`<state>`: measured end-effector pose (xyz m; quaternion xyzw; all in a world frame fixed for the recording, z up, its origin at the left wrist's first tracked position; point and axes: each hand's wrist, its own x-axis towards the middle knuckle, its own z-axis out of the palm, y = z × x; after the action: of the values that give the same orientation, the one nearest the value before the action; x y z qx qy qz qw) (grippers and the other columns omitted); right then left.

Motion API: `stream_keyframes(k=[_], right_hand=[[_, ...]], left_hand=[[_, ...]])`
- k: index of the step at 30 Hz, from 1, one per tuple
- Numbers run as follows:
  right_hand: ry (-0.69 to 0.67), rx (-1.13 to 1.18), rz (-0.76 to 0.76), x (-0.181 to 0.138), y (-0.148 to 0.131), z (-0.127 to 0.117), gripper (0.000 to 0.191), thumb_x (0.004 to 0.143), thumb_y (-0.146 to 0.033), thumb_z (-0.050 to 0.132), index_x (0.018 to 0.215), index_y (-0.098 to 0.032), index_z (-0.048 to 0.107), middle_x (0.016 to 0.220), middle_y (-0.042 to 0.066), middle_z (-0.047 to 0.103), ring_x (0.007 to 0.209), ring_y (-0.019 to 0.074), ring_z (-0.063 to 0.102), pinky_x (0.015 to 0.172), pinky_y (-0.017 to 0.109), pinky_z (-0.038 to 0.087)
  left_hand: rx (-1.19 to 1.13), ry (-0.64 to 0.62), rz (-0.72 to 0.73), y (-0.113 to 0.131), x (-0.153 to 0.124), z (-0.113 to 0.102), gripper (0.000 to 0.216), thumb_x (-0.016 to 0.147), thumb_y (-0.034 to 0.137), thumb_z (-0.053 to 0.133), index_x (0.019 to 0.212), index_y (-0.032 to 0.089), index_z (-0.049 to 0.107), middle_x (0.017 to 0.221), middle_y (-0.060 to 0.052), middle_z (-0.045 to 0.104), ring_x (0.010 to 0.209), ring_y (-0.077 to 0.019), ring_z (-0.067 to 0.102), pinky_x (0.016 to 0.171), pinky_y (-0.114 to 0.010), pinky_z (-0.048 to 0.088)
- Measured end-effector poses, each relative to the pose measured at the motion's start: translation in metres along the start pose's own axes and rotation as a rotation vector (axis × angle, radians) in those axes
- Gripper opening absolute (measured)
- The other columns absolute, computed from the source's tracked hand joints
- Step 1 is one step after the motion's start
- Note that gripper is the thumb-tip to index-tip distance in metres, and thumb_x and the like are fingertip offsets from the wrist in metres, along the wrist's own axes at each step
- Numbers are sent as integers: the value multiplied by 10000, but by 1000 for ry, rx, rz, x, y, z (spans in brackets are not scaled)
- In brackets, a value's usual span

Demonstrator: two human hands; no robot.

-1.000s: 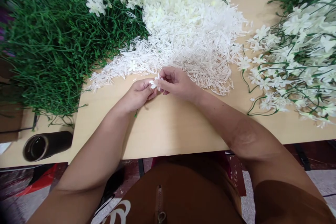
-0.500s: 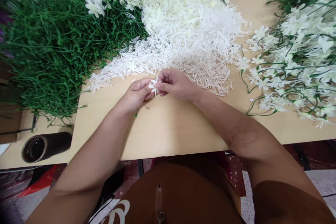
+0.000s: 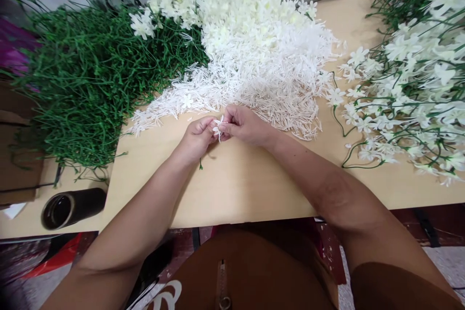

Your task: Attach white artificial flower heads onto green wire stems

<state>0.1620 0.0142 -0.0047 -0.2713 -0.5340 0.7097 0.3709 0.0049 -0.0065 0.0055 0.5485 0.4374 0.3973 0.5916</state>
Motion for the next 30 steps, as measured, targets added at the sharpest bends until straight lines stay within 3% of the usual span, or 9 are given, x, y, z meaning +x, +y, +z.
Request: stream_keyframes(k=[4, 8, 19, 27, 30], right_hand=[[31, 1, 25, 0, -2, 0, 558, 525, -511, 926, 666, -176, 503, 614, -45, 645, 593, 83, 653, 634, 227, 587], [8, -8, 39, -3, -9, -1, 488, 585, -461, 918, 702, -155, 557, 635, -30, 656, 621, 80, 650, 654, 214, 575], [-6, 45, 64, -7, -10, -4, 437, 639, -482, 885, 750, -137, 641, 715, 5, 715, 685, 88, 676, 714, 223, 601], [11, 54, 61, -4, -8, -6, 463, 625, -508, 885, 710, -144, 612, 664, 1, 704, 601, 79, 646, 636, 211, 582], [36, 36, 39, -3, -8, -4, 481, 617, -527, 882, 706, -149, 599, 669, 3, 703, 603, 80, 639, 619, 207, 570]], left_hand=[[16, 41, -38, 3, 1, 2, 561, 702, 656, 722, 543, 188, 456, 465, 56, 381, 466, -70, 336, 463, -229, 262], [7, 1, -77, 7, 0, 0, 495, 741, 549, 740, 554, 187, 458, 435, 65, 361, 418, -56, 278, 431, -226, 205], [-13, -107, -25, 16, -4, -3, 561, 686, 668, 743, 561, 179, 497, 439, 55, 371, 419, -52, 268, 418, -233, 193], [-35, -107, -20, 17, -3, -3, 530, 716, 638, 735, 564, 177, 523, 457, 31, 419, 437, -71, 324, 426, -241, 230], [-48, -50, -35, 15, -3, -1, 500, 750, 592, 730, 564, 177, 521, 478, 22, 453, 446, -73, 342, 427, -239, 249]])
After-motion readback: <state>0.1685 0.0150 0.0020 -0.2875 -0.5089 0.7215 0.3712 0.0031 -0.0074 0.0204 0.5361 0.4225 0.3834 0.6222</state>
